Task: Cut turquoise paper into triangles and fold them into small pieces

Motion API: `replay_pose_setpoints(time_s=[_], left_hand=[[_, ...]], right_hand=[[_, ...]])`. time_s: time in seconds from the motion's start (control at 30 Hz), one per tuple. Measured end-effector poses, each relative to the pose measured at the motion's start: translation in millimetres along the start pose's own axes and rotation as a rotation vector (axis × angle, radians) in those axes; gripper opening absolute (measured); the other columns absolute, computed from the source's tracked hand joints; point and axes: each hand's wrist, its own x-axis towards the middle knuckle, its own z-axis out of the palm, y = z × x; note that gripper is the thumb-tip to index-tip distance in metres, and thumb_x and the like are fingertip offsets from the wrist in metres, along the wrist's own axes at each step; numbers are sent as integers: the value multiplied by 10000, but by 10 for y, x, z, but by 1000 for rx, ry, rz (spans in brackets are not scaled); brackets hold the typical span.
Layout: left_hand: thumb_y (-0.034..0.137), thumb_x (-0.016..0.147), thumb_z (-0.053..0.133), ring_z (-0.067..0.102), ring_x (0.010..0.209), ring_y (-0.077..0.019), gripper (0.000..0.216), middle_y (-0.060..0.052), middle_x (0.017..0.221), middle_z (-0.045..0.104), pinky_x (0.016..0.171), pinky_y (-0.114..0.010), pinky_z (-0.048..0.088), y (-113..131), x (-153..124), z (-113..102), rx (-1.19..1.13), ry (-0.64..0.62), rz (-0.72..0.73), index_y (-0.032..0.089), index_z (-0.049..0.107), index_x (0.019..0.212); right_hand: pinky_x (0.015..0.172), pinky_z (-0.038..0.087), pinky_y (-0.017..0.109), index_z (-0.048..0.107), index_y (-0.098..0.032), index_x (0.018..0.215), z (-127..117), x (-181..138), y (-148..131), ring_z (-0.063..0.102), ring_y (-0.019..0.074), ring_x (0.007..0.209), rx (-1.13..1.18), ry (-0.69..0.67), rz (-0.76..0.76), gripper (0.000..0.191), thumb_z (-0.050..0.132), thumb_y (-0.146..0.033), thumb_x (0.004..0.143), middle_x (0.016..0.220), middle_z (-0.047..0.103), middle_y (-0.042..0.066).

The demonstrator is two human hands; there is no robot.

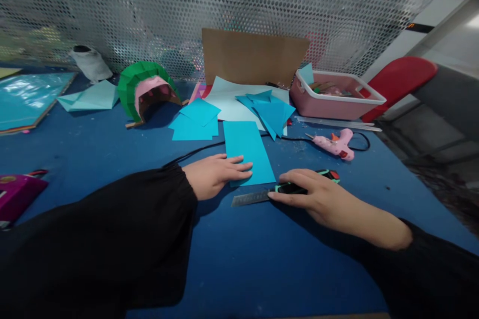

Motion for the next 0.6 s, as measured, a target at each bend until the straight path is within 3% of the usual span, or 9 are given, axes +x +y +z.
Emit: replay_pose_setpoints(time_s=[0.23,0.37,0.5,0.6], left_hand=[[263,968,411,297,1393,-230,395,-34,1455,423,1110,-504,271,55,-7,19,36,76,-19,240,442,1361],[416,920,508,385,1347,-249,476,-107,1429,456,1099,-455,314,63,4,55,96,127,-10,187,467,1335],[405,941,466,485,1273,-237,407,-132,1352,542,1040,-385,413,55,6,109,134,217,50,153,522,1256],[367,966,405,566,1188,-245,349,-138,1267,611,961,-385,488,58,4,144,195,257,108,148,552,1197]], right_hand=[[762,537,357,581,-299,1266,-116,-377,95,585,231,1047,72,-40,102,544,359,-3,868,1127,589,131],[664,550,341,572,-253,1270,-56,-679,188,632,240,896,-67,98,269,406,418,-139,912,1043,607,136],[685,542,409,578,-217,1266,6,-843,260,628,299,883,-206,109,422,382,410,-169,926,1018,609,160],[734,521,468,617,-159,1211,6,-822,281,604,343,922,-246,124,446,353,423,-151,916,1018,603,197]])
